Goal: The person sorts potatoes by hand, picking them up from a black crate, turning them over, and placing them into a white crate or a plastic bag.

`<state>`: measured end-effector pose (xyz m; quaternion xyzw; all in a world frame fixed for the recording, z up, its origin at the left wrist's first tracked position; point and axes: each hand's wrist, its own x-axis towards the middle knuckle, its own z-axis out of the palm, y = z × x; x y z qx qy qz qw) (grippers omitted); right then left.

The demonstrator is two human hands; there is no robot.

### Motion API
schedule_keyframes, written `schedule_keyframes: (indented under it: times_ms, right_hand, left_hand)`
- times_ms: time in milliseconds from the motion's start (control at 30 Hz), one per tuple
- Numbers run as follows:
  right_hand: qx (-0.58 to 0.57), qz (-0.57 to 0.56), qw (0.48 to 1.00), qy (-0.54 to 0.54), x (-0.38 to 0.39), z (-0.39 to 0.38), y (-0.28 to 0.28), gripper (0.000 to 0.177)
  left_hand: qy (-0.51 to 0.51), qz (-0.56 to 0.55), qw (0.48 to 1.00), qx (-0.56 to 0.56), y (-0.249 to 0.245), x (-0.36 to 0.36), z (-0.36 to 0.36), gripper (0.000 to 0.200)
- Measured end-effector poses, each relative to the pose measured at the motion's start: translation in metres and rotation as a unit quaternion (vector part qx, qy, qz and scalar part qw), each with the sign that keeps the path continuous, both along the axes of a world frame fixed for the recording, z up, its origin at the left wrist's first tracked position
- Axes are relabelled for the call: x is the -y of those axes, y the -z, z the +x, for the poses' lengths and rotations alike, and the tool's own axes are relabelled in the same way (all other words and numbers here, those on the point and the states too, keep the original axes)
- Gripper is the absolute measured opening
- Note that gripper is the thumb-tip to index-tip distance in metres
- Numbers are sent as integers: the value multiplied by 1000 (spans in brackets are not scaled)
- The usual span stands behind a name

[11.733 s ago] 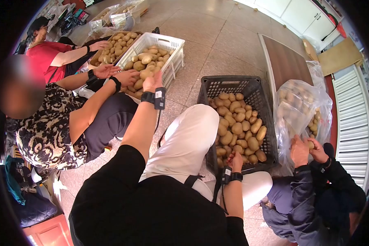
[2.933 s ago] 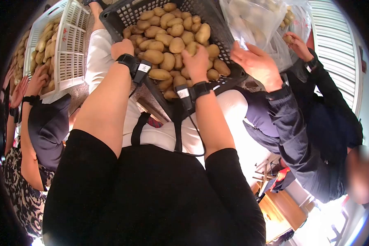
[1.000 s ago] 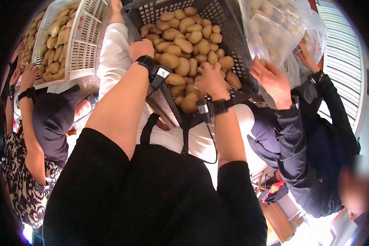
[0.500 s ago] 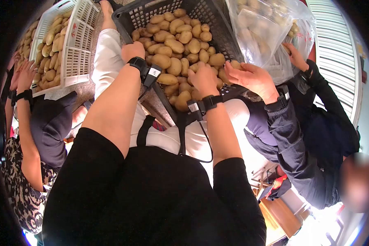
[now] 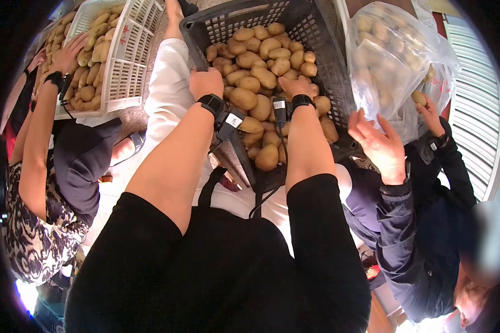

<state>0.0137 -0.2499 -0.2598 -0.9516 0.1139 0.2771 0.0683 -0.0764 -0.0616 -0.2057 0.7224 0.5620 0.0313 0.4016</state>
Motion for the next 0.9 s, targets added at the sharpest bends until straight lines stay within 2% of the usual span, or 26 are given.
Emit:
schedule_keyframes:
  times_ms: [67, 133, 200, 233, 333, 467, 533, 633, 733, 767, 800, 867, 900]
  right_hand:
    - [-57, -23, 995, -76, 8, 7, 1, 78]
    - [-61, 0, 994, -90, 17, 12, 2, 78]
    - [-153, 37, 980, -118, 21, 20, 4, 85]
    - [-151, 37, 981, -116, 21, 17, 7, 85]
    - [-95, -70, 980, -161, 8, -1, 14, 86]
    - [-69, -6, 993, -99, 15, -15, -27, 81]
    - [-54, -35, 990, -128, 22, -22, -25, 81]
    - [-51, 41, 990, -127, 34, -28, -21, 82]
    - [-18, 20, 985, -169, 37, -39, -18, 84]
    - [11, 59, 986, -154, 41, -42, -17, 75]
    - [13, 58, 986, -155, 38, -45, -30, 75]
    - [116, 138, 970, -165, 29, -66, -70, 60]
    - [194, 206, 937, -205, 30, -82, -77, 48]
  left_hand:
    - [4, 13, 1000, 12, 0, 1, -1, 33]
    - [6, 22, 1000, 20, 3, 1, -1, 33]
    - [11, 31, 999, 30, 6, 2, -3, 33]
    - [3, 31, 999, 27, 8, 2, -2, 33]
    - [-6, 21, 999, 32, 6, 3, -2, 33]
    - [17, 2, 1000, 17, 4, 0, -4, 33]
    - [18, -9, 1000, 16, 8, 2, -4, 33]
    - [15, 3, 999, 42, 10, 2, -5, 34]
    - [11, 20, 998, 61, 4, 3, -6, 37]
    - [7, 18, 998, 52, 4, 3, -5, 37]
    - [3, 16, 999, 41, 4, 2, -5, 38]
    - [15, 10, 999, 50, 4, 0, -5, 37]
    - [27, 4, 998, 56, 5, 0, -6, 37]
